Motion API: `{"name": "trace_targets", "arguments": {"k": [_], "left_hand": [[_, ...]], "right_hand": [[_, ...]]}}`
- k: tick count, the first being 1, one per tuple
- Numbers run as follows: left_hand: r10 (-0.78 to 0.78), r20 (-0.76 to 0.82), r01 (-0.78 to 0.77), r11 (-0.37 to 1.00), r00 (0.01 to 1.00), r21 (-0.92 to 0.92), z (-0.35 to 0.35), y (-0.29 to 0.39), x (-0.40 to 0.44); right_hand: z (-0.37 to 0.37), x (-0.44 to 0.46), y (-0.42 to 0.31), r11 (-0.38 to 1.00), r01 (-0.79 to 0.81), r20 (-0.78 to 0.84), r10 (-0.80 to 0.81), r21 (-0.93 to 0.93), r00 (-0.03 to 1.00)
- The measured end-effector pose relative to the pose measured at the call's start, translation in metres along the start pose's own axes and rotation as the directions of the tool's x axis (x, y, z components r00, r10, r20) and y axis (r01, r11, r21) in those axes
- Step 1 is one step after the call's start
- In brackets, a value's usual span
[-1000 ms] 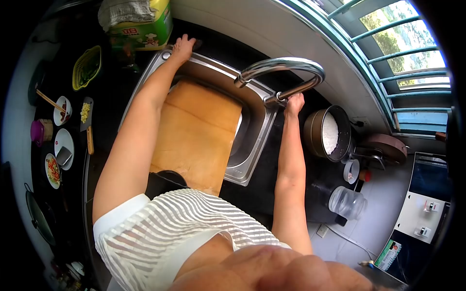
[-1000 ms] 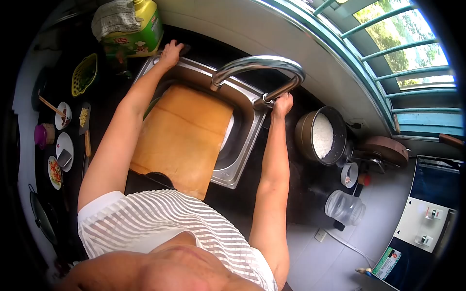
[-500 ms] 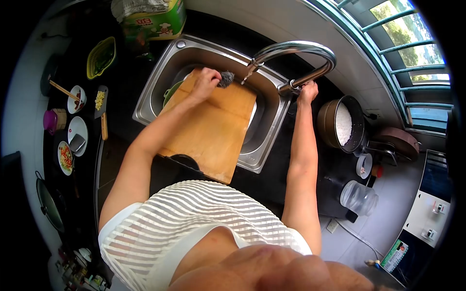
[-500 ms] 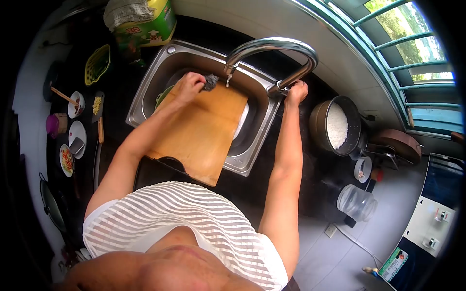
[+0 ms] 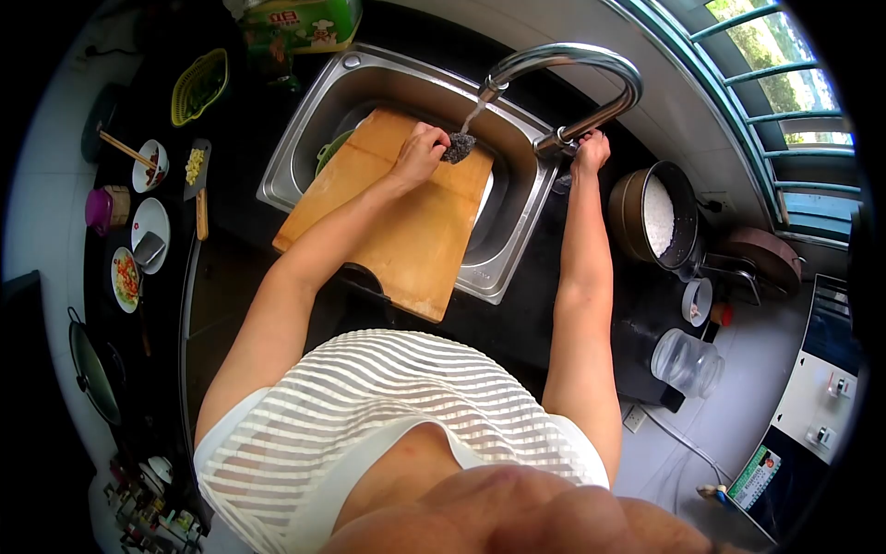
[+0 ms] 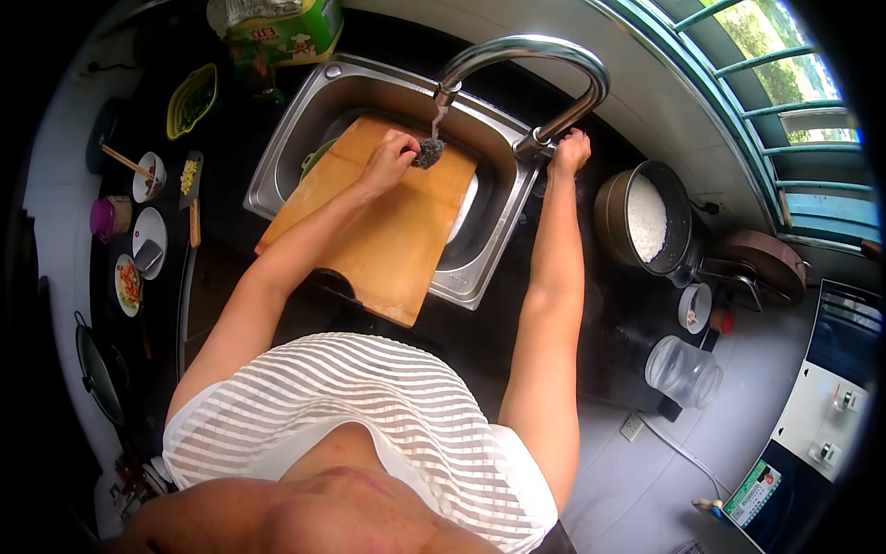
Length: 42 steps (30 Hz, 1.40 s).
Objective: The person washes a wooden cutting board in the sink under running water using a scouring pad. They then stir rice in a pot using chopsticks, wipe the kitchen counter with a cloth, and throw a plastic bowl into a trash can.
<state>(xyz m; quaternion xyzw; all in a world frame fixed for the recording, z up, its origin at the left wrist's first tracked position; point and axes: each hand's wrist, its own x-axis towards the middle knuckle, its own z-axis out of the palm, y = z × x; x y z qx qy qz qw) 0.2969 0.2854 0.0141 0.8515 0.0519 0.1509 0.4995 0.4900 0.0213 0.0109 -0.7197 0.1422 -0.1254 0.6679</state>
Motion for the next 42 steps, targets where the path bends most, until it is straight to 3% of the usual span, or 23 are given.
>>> {"name": "trace_targets", "arguments": {"k": [17,21,23,25,26,27,28,29,30,31,32,33,36,37,39,40,42], "left_hand": [[-0.02,0.022,0.018,0.997,1.0,0.079,0.014,-0.01,-0.023],[-0.04,0.031,0.037,0.995,0.999,0.093,0.012,-0.014,-0.03],[-0.047,0.022,0.045,0.995,0.999,0.093,0.011,-0.018,-0.034],[-0.082,0.024,0.079,0.991,0.996,0.107,0.008,-0.016,-0.038],[-0.112,0.033,0.107,0.987,0.993,0.121,0.007,-0.016,-0.042],[-0.122,0.041,0.116,0.985,0.992,0.127,0.006,-0.017,-0.045],[-0.129,0.079,0.118,0.985,0.989,0.127,0.006,-0.019,-0.044],[-0.136,0.115,0.122,0.985,0.984,0.125,0.006,-0.021,-0.044],[-0.144,0.117,0.129,0.983,0.983,0.13,0.004,-0.024,-0.046],[-0.168,0.22,0.137,0.979,0.961,0.152,0.0,-0.029,-0.052],[-0.195,0.323,0.144,0.974,0.926,0.176,-0.006,-0.035,-0.058],[-0.206,0.33,0.15,0.971,0.921,0.187,-0.017,-0.032,-0.062],[-0.171,0.278,0.047,0.914,0.945,0.402,-0.062,-0.012,-0.079],[-0.145,0.264,-0.012,0.856,0.954,0.516,-0.08,-0.015,-0.085],[-0.219,0.243,-0.037,0.668,0.945,0.743,-0.111,-0.016,-0.098],[-0.217,0.24,-0.037,0.664,0.946,0.747,-0.121,-0.019,-0.104],[-0.284,0.068,0.07,0.448,0.956,0.891,-0.136,-0.016,-0.112]], "right_hand": [[-0.001,0.008,0.017,0.996,0.057,-0.021,-0.056,0.065,0.998],[-0.007,-0.004,0.0,0.993,-0.048,0.03,0.045,0.112,0.999],[-0.01,-0.042,-0.017,0.981,0.16,-0.109,-0.149,0.107,0.983],[-0.008,-0.106,-0.006,0.871,0.437,0.119,-0.42,-0.223,0.9],[0.001,-0.148,-0.013,0.896,0.42,0.365,-0.347,-0.143,0.864],[0.008,-0.164,0.007,0.895,0.436,0.664,-0.272,-0.09,0.696],[0.022,-0.189,0.017,0.86,0.51,0.752,-0.319,-0.027,0.577],[0.03,-0.206,0.007,0.916,0.396,0.874,-0.244,0.066,0.42],[0.043,-0.216,0.027,0.905,0.415,0.892,-0.26,0.093,0.369],[0.047,-0.216,0.043,0.911,0.403,0.894,-0.253,0.091,0.37],[0.05,-0.216,0.06,0.836,0.547,0.913,-0.258,0.046,0.318],[0.053,-0.218,0.069,0.737,0.676,0.929,-0.257,0.01,0.267],[0.06,-0.216,0.067,0.713,0.701,0.93,-0.282,0.039,0.236],[0.062,-0.213,0.066,0.695,0.716,0.939,-0.285,0.063,0.194],[0.076,-0.196,0.096,0.693,0.721,0.952,-0.212,-0.015,0.223],[0.087,-0.177,0.11,0.648,0.76,0.928,-0.25,-0.052,0.276],[0.104,-0.149,0.121,0.661,0.709,0.86,-0.19,-0.244,0.473]]}}
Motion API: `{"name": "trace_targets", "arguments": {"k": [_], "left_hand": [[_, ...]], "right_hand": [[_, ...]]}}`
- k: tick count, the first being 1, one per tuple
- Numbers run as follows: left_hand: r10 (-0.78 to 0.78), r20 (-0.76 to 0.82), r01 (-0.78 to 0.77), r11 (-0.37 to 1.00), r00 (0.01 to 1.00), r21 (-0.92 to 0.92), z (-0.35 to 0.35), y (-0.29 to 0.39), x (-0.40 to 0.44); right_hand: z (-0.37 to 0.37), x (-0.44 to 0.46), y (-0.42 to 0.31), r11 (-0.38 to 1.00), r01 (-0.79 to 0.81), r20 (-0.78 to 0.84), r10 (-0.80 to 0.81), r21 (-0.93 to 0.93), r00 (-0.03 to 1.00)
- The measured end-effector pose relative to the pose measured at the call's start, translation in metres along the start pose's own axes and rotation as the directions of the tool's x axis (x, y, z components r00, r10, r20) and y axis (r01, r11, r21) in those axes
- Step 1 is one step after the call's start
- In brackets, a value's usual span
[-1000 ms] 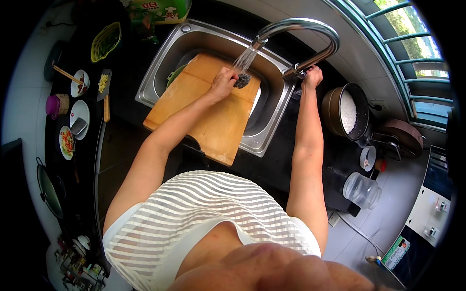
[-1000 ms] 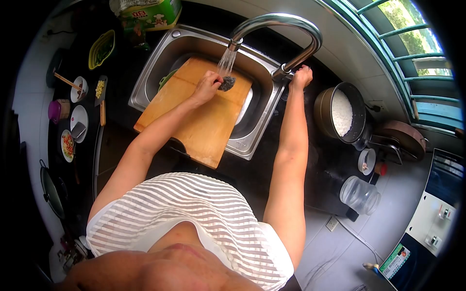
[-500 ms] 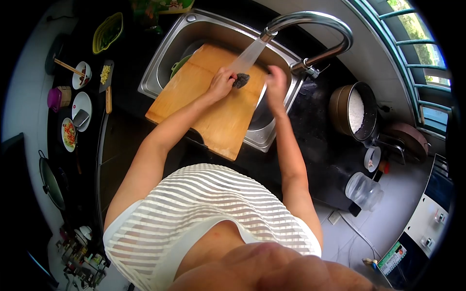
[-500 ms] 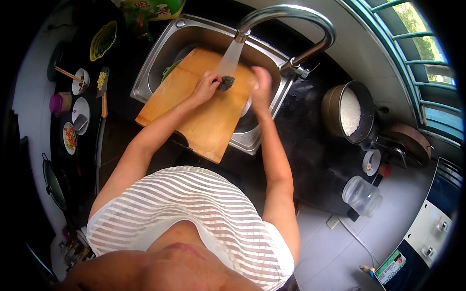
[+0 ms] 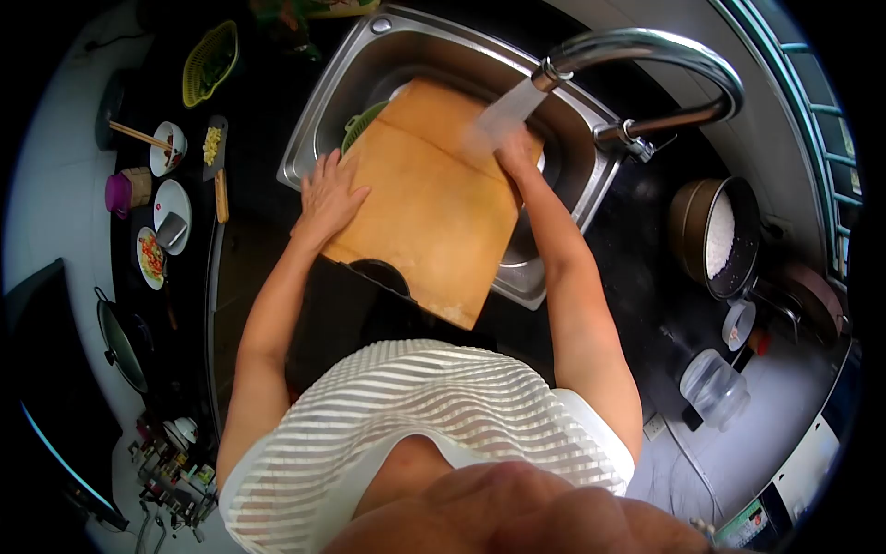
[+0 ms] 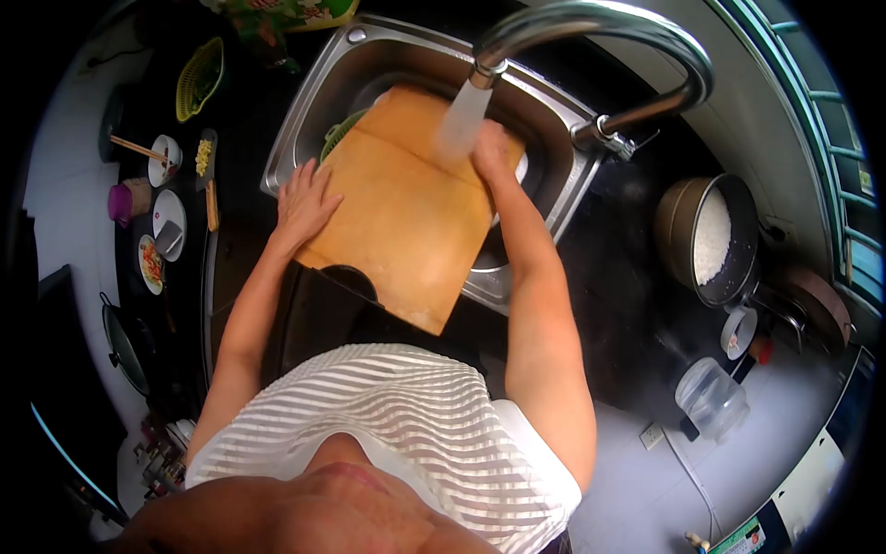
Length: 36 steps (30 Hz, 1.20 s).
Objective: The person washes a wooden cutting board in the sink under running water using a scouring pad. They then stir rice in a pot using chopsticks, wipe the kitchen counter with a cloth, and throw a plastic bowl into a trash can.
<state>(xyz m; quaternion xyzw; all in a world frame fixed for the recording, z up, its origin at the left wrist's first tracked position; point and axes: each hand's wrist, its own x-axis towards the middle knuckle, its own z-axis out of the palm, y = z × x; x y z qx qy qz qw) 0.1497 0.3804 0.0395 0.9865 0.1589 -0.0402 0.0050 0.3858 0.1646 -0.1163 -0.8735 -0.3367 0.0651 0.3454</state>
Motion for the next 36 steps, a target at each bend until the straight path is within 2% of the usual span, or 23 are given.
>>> {"name": "trace_targets", "arguments": {"k": [1,3,4,5,6,7,9,10,12,15,17,18,21,22,23,25,27,29,31,32,33,35,36], "left_hand": [[0.001,-0.007,-0.001,1.0,1.0,0.01,-0.006,-0.003,0.005],[-0.135,0.391,0.212,0.964,0.911,-0.162,-0.021,-0.006,0.008],[-0.125,0.311,0.195,0.959,0.942,-0.206,-0.013,-0.007,0.004],[-0.127,0.31,0.198,0.957,0.942,-0.211,-0.01,-0.008,0.007],[-0.106,0.31,0.178,0.96,0.945,-0.214,-0.007,-0.007,0.008],[-0.085,0.312,0.156,0.964,0.946,-0.213,-0.005,-0.007,0.008],[-0.074,0.305,0.146,0.964,0.95,-0.223,-0.002,-0.007,0.006],[-0.066,0.289,0.135,0.964,0.955,-0.228,-0.002,-0.009,0.005],[-0.087,0.311,0.155,0.967,0.946,-0.203,-0.006,-0.005,0.007],[-0.095,0.343,0.17,0.966,0.935,-0.193,-0.01,-0.004,0.007],[-0.092,0.337,0.172,0.961,0.937,-0.215,-0.009,-0.003,0.012],[-0.102,0.342,0.18,0.962,0.934,-0.204,-0.009,-0.003,0.012],[-0.11,0.376,0.195,0.962,0.92,-0.194,-0.01,-0.002,0.01],[-0.111,0.393,0.198,0.962,0.913,-0.19,-0.011,-0.004,0.011],[-0.114,0.394,0.2,0.963,0.912,-0.184,-0.01,-0.005,0.007],[0.028,0.174,-0.023,0.999,0.984,-0.027,-0.01,-0.012,-0.004],[0.018,0.21,-0.005,0.998,0.978,-0.064,-0.023,-0.019,-0.014],[0.029,0.26,0.003,0.992,0.965,-0.122,-0.025,-0.026,-0.028],[-0.045,0.162,0.085,0.964,0.986,-0.253,-0.016,-0.035,-0.04],[-0.051,0.088,0.076,0.949,0.995,-0.307,-0.018,-0.031,-0.04],[-0.036,0.099,0.066,0.944,0.994,-0.323,-0.014,-0.029,-0.04],[-0.019,-0.103,-0.019,0.934,0.995,-0.357,-0.007,-0.03,-0.039],[-0.007,-0.156,-0.048,0.937,0.988,-0.347,-0.008,-0.029,-0.038]], "right_hand": [[0.001,0.011,0.003,0.982,-0.185,-0.023,0.186,0.024,0.982],[0.016,0.003,-0.02,0.922,-0.21,-0.073,0.246,0.326,0.966],[0.02,-0.004,-0.048,0.909,-0.1,-0.036,0.125,0.405,0.992],[0.024,-0.011,-0.077,0.871,-0.003,0.003,0.002,0.492,1.0],[0.036,-0.016,-0.091,0.955,0.197,0.057,-0.215,0.221,0.975],[0.041,-0.014,-0.098,0.956,0.192,0.064,-0.211,0.221,0.975],[0.047,-0.004,-0.105,0.936,0.343,0.026,-0.346,0.072,0.938],[0.058,0.016,-0.08,0.974,0.208,0.091,-0.216,0.086,0.972],[0.04,0.039,-0.039,0.99,0.026,0.058,-0.019,-0.136,0.998],[0.014,0.036,-0.072,0.996,-0.061,0.01,0.061,-0.064,0.998],[0.032,0.011,-0.117,0.987,0.121,0.075,-0.129,0.103,0.989],[0.042,-0.007,-0.132,0.951,0.302,-0.032,-0.301,0.065,0.953],[0.049,0.01,-0.12,0.924,0.381,-0.091,-0.378,0.022,0.921],[0.055,0.029,-0.093,0.956,0.262,0.049,-0.258,-0.129,0.965],[0.042,0.039,-0.063,0.965,0.189,-0.019,-0.196,-0.18,0.98],[0.024,0.038,-0.023,0.972,0.096,-0.098,-0.119,-0.213,0.988],[0.012,0.022,0.001,0.979,-0.1,-0.175,0.068,-0.179,0.982],[0.02,-0.006,0.002,0.959,-0.219,-0.092,0.238,0.179,0.967],[0.023,-0.039,-0.049,0.943,-0.047,-0.018,0.056,0.33,0.998],[0.004,-0.054,-0.088,0.974,0.17,-0.021,-0.169,0.149,0.985],[-0.011,-0.068,-0.111,0.979,0.151,-0.013,-0.151,0.135,0.989],[-0.028,-0.085,-0.139,0.964,0.171,0.108,-0.196,0.202,0.975],[-0.026,-0.086,-0.119,0.981,0.179,0.082,-0.186,0.077,0.979]]}}
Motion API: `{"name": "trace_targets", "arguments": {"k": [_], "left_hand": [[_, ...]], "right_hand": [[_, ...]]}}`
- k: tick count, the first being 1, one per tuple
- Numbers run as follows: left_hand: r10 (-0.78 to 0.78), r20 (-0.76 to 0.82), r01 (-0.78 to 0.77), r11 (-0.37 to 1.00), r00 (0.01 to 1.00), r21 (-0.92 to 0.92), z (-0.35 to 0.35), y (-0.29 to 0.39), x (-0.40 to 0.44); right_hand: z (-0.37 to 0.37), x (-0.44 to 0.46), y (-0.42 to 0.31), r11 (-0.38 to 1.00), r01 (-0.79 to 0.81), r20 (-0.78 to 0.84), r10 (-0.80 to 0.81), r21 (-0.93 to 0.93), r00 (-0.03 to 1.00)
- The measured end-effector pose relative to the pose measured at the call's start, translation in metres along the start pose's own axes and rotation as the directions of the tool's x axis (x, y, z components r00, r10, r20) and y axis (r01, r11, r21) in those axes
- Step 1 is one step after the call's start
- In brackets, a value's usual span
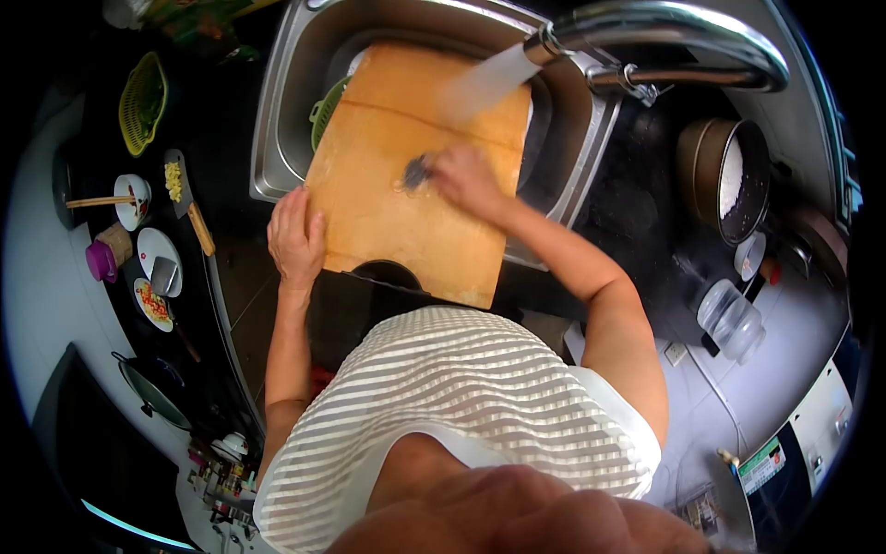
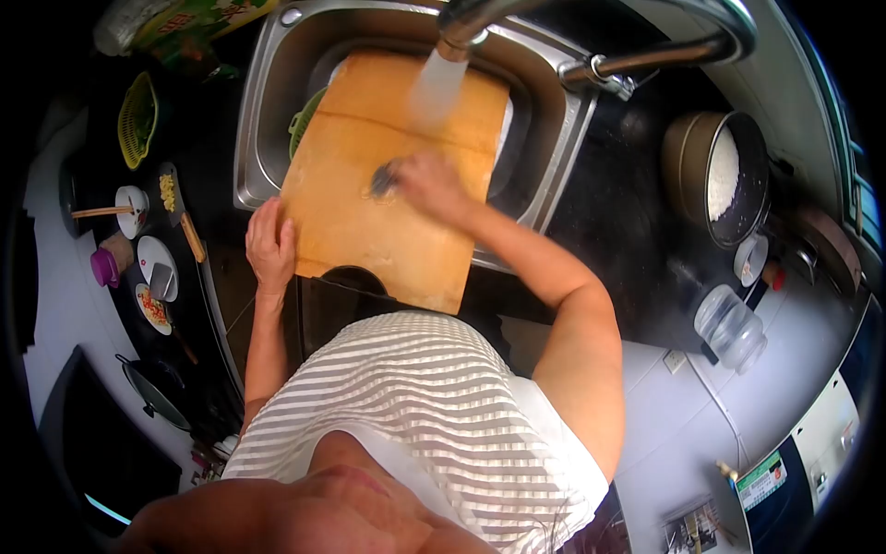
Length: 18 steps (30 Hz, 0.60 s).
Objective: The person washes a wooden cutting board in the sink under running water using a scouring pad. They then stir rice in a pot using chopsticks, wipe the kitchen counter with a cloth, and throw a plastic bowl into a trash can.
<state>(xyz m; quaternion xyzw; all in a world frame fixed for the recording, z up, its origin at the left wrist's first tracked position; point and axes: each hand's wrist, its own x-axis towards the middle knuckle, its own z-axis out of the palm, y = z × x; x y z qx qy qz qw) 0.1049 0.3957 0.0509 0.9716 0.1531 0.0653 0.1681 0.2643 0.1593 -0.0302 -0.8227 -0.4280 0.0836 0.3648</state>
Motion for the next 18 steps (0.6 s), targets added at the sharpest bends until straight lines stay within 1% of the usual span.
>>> {"name": "trace_targets", "arguments": {"k": [1,2,3,5,6,7,8,9,10,12,13,15,16,18], "left_hand": [[0.003,0.016,-0.003,1.0,1.0,-0.007,0.0,0.0,-0.002],[0.012,0.008,-0.012,1.0,1.0,-0.01,0.001,-0.001,-0.002],[0.019,-0.002,-0.019,1.0,1.0,-0.011,0.001,-0.002,-0.003],[0.03,-0.006,-0.029,1.0,1.0,0.004,0.0,-0.001,-0.002],[0.033,0.011,-0.033,0.999,0.999,0.004,0.001,0.0,0.0],[0.033,0.034,-0.034,0.999,0.999,0.004,0.001,0.0,0.0],[0.037,0.047,-0.037,0.999,0.998,0.002,-0.001,0.0,-0.002],[0.046,0.045,-0.047,0.999,0.998,0.004,-0.001,0.001,0.0],[0.052,0.04,-0.052,0.999,0.998,0.006,0.0,0.002,0.001],[0.052,0.037,-0.052,0.999,0.998,0.006,0.001,0.002,0.0],[0.054,0.031,-0.054,0.998,0.998,0.014,0.001,0.002,0.0],[0.039,0.034,-0.039,0.999,0.999,0.014,0.001,0.003,-0.001],[0.029,0.031,-0.029,0.999,0.999,0.013,0.001,0.002,0.0],[-0.004,0.018,0.003,1.0,1.0,0.019,0.001,0.001,-0.001]], "right_hand": [[-0.013,0.007,0.027,0.965,-0.234,0.129,0.248,-0.121,0.96],[-0.028,0.014,0.059,0.866,-0.427,0.222,0.484,-0.263,0.846],[-0.038,0.003,0.093,0.814,-0.553,-0.004,0.562,-0.175,0.827],[-0.032,-0.013,0.09,0.889,-0.37,-0.11,0.354,-0.269,0.929],[-0.031,-0.02,0.066,0.924,-0.324,-0.055,0.319,-0.202,0.946],[-0.029,-0.032,0.027,0.951,-0.28,0.003,0.283,-0.129,0.959],[-0.029,-0.048,-0.011,0.972,-0.231,0.021,0.231,-0.032,0.973],[-0.031,-0.058,-0.033,0.983,-0.175,0.03,0.173,0.062,0.984],[-0.031,-0.06,-0.028,0.982,-0.178,0.033,0.176,0.06,0.984],[-0.034,-0.061,-0.002,0.974,-0.183,-0.065,0.176,-0.13,0.982],[-0.04,-0.048,0.018,0.891,-0.399,-0.017,0.405,-0.218,0.914],[-0.035,-0.048,0.043,0.917,-0.376,-0.199,0.347,-0.135,0.917],[-0.035,-0.048,0.031,0.924,-0.361,-0.192,0.334,-0.128,0.923],[-0.034,-0.062,-0.014,0.942,-0.312,-0.016,0.316,0.125,0.949]]}}
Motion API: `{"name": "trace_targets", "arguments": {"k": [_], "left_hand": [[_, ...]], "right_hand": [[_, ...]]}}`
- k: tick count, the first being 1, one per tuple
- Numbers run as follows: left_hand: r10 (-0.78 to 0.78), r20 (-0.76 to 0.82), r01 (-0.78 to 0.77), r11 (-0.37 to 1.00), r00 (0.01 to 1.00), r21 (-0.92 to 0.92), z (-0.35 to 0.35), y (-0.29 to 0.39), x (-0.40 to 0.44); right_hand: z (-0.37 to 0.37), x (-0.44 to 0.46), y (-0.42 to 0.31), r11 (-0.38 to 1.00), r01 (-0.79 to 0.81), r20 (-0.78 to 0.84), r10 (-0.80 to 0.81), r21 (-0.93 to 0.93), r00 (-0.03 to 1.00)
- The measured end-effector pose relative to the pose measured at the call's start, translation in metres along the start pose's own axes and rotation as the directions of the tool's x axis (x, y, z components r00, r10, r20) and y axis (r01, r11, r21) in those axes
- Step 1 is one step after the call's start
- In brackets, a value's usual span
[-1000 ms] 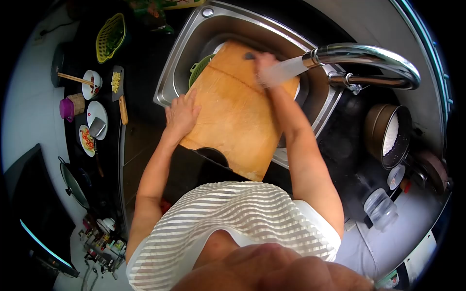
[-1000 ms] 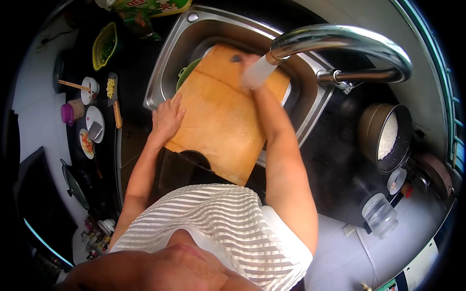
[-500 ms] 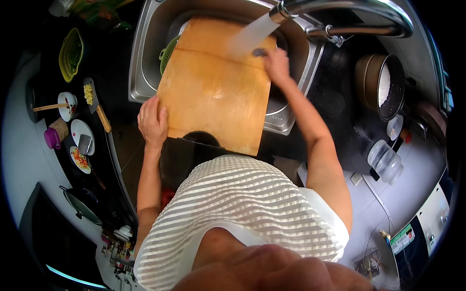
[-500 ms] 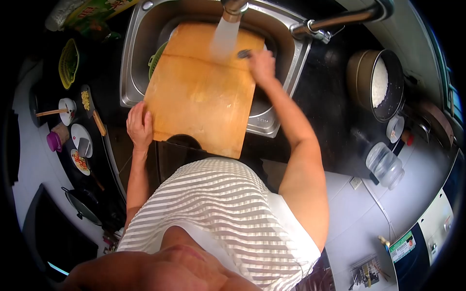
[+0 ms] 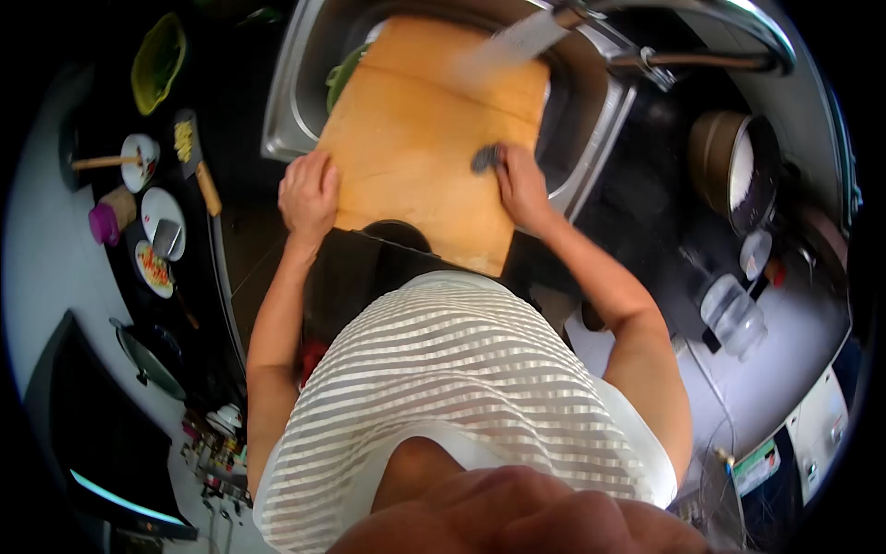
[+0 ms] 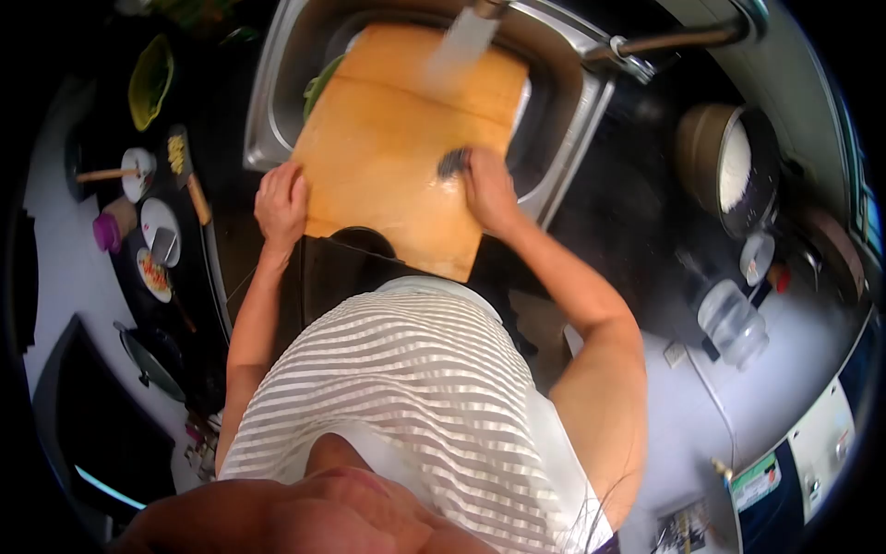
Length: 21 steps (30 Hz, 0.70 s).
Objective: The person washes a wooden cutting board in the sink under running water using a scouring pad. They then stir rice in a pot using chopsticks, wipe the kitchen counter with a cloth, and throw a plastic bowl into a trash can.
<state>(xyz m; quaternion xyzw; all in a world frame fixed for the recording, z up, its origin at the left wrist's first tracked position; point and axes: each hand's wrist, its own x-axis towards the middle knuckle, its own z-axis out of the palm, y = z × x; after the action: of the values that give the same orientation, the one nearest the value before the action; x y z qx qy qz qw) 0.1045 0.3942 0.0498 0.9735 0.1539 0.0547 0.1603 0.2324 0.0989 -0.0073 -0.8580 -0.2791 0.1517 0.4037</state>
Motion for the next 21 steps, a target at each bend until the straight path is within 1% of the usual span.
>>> {"name": "trace_targets", "arguments": {"k": [1,2,3,4,5,6,8,9,10,11,12,13,15,16,17,18,19,21], "left_hand": [[-0.017,-0.013,0.017,1.0,1.0,-0.011,0.002,-0.001,0.0],[-0.033,-0.043,0.031,0.999,0.999,-0.035,0.003,-0.002,-0.001],[-0.028,-0.084,0.024,0.999,0.996,-0.044,0.004,-0.002,-0.002],[-0.024,-0.098,0.02,0.999,0.995,-0.043,0.007,-0.003,-0.004],[-0.016,-0.115,0.011,0.999,0.993,-0.043,0.009,-0.005,-0.003],[-0.026,-0.096,0.02,0.998,0.995,-0.057,0.009,-0.004,-0.003],[-0.044,-0.107,0.04,0.999,0.993,-0.037,0.01,-0.003,-0.002],[-0.047,-0.099,0.045,0.999,0.994,-0.028,0.008,-0.003,-0.003],[-0.057,-0.09,0.053,0.997,0.994,-0.048,0.008,-0.003,-0.002],[-0.06,-0.089,0.056,0.998,0.994,-0.038,0.008,-0.003,-0.003],[-0.06,-0.091,0.057,0.998,0.994,-0.038,0.007,-0.003,-0.003],[-0.059,-0.092,0.056,0.998,0.994,-0.043,0.007,-0.003,-0.002],[-0.067,-0.088,0.06,0.996,0.994,-0.073,0.006,-0.002,-0.004],[-0.072,-0.1,0.066,0.996,0.992,-0.06,0.008,-0.002,-0.005],[-0.08,-0.117,0.074,0.996,0.99,-0.05,0.011,-0.001,-0.004],[-0.077,-0.113,0.071,0.996,0.991,-0.057,0.01,0.001,-0.004],[-0.07,-0.118,0.062,0.995,0.991,-0.075,0.009,0.003,-0.004],[-0.04,-0.083,0.035,0.997,0.996,-0.065,0.006,0.003,-0.001]], "right_hand": [[0.009,-0.01,-0.017,0.993,-0.008,0.06,0.001,0.116,0.998],[0.021,-0.013,-0.027,0.969,0.19,0.079,-0.204,0.155,0.976],[0.029,-0.005,-0.043,0.918,0.285,0.158,-0.336,0.275,0.929],[0.035,0.013,-0.069,0.896,0.357,0.223,-0.416,0.263,0.881],[0.05,0.037,-0.082,0.861,0.436,0.236,-0.495,0.262,0.836],[0.074,0.062,-0.083,0.803,0.572,0.16,-0.595,0.166,0.788],[0.114,0.138,-0.055,0.872,0.402,0.293,-0.476,0.278,0.829],[0.105,0.164,-0.037,0.955,0.242,0.25,-0.279,0.171,0.927],[0.097,0.19,-0.02,0.995,0.052,0.194,-0.069,0.089,0.979],[0.098,0.208,0.028,0.999,-0.033,0.137,0.038,-0.039,0.99],[0.064,0.207,0.046,0.968,0.205,-0.055,-0.214,-0.144,0.975],[0.058,0.215,0.089,0.995,0.077,0.004,-0.077,-0.065,0.997],[0.029,0.175,0.081,0.975,-0.202,-0.029,0.205,0.088,0.978],[0.027,0.151,0.07,0.995,-0.047,-0.003,0.047,0.087,0.999],[0.032,0.129,0.055,0.99,0.114,0.025,-0.117,0.085,0.993],[0.047,0.112,0.035,0.954,0.285,-0.059,-0.281,0.088,0.958],[0.064,0.097,0.011,0.893,0.444,-0.143,-0.431,0.078,0.891],[0.069,0.098,-0.046,0.864,0.502,0.02,-0.503,0.036,0.864]]}}
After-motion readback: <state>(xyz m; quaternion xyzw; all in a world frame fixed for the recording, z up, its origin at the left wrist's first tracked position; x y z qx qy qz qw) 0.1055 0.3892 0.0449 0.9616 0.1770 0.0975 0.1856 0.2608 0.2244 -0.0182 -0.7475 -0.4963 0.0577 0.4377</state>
